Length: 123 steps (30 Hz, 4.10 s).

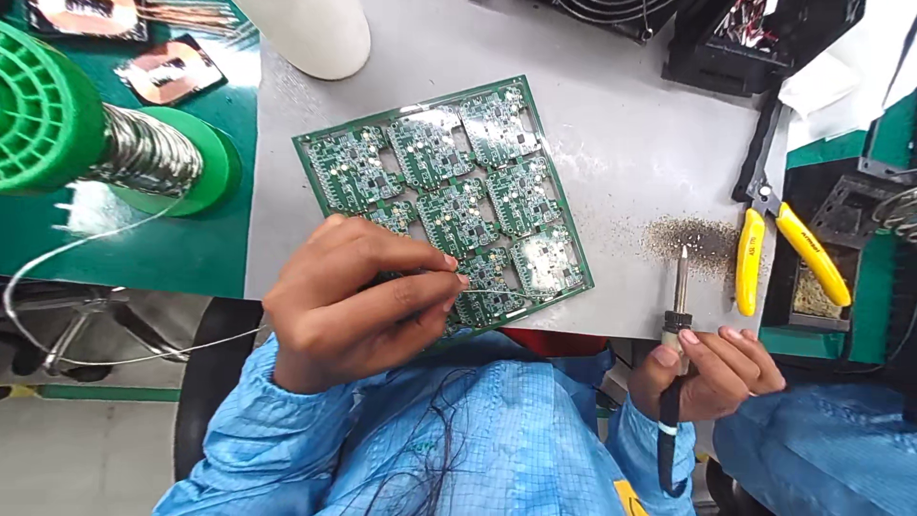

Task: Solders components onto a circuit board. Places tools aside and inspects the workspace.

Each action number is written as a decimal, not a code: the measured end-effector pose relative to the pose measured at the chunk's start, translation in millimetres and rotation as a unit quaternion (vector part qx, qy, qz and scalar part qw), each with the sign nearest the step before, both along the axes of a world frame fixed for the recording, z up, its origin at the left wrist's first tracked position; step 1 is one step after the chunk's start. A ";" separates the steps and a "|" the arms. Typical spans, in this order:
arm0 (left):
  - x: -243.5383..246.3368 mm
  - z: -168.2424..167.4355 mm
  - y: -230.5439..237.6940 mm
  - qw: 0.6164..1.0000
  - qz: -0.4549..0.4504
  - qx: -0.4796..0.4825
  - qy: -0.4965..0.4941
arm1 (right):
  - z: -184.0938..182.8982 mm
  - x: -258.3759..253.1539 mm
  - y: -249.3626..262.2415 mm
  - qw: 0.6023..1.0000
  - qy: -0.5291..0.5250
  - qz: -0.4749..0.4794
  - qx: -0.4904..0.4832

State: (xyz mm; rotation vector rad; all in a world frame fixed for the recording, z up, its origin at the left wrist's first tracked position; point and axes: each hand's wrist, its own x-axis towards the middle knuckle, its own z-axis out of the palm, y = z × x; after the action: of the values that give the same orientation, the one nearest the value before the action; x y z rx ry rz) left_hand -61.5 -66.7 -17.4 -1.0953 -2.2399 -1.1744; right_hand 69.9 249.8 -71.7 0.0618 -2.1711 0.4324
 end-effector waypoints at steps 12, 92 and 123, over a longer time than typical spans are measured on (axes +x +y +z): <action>-4.9 8.6 4.8 0.983 0.171 0.016 -0.071 | 29.9 -25.9 -63.7 0.963 -0.075 0.213 -0.146; -0.3 6.7 7.7 0.993 0.096 -0.070 -0.028 | 40.5 -23.5 -28.1 0.926 -0.140 0.285 -0.203; -1.6 6.4 8.7 0.995 0.069 -0.071 -0.015 | 36.9 -25.1 -31.5 0.929 -0.116 0.281 -0.211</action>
State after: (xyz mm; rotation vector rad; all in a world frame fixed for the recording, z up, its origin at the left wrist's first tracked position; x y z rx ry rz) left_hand -63.2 -58.0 -11.0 -0.9615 -2.4110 -0.9959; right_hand 44.8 218.2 -34.9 0.4177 -2.2168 1.2813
